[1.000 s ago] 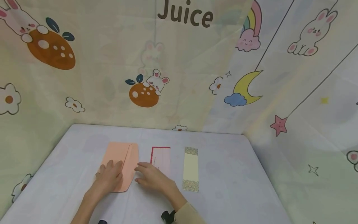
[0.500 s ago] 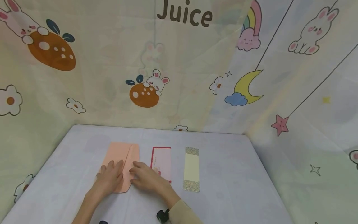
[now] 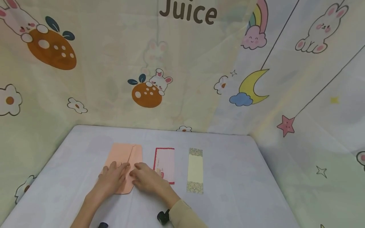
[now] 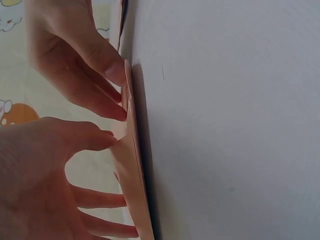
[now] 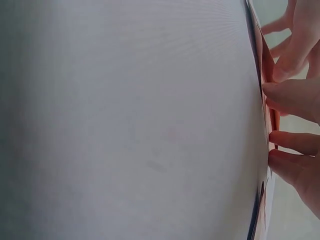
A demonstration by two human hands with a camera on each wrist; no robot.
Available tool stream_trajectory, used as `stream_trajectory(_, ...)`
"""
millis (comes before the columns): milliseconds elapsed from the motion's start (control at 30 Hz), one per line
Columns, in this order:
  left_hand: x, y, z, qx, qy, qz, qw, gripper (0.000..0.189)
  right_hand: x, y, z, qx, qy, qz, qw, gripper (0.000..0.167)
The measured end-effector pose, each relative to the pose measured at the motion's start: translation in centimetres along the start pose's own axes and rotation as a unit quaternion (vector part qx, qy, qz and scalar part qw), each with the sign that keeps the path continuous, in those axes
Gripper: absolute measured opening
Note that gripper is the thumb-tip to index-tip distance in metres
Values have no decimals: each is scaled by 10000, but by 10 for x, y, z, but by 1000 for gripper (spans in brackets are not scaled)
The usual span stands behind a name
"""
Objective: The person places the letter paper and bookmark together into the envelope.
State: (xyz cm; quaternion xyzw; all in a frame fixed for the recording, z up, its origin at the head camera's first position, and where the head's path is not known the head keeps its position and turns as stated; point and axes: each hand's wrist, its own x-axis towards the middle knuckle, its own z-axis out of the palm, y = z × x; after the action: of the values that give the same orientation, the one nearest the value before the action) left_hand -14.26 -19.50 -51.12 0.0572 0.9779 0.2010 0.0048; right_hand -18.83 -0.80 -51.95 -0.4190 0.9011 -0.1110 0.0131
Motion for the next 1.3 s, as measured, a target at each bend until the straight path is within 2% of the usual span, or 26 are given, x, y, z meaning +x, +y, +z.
stream_trajectory(200,0,-1,-3,52,-17,124,9999,22,0,-3,-5,27,-84,118,9999,25)
stream_trajectory(433,-1,-12,-6,29,38,459,9989,17,1,-5,-8,11,-175,159,9997,23)
stream_trajectory(733,3,-27,-13,-207,-354,992,9942,51,2,-4,-9,-100,-88,-8,9999,20)
stream_trajectory(1000,2,-29,-19,-186,-721,791,9941,69,1,-3,-7,-79,-77,-24,9999,19)
stream_trajectory(1167,1,-30,-18,-214,-664,820,9942,66,2,-3,-7,-9,-58,25,10000,19)
stream_trajectory(1300,0,-30,-16,-216,-624,850,9942,66,2,-3,-5,55,-234,236,9994,26)
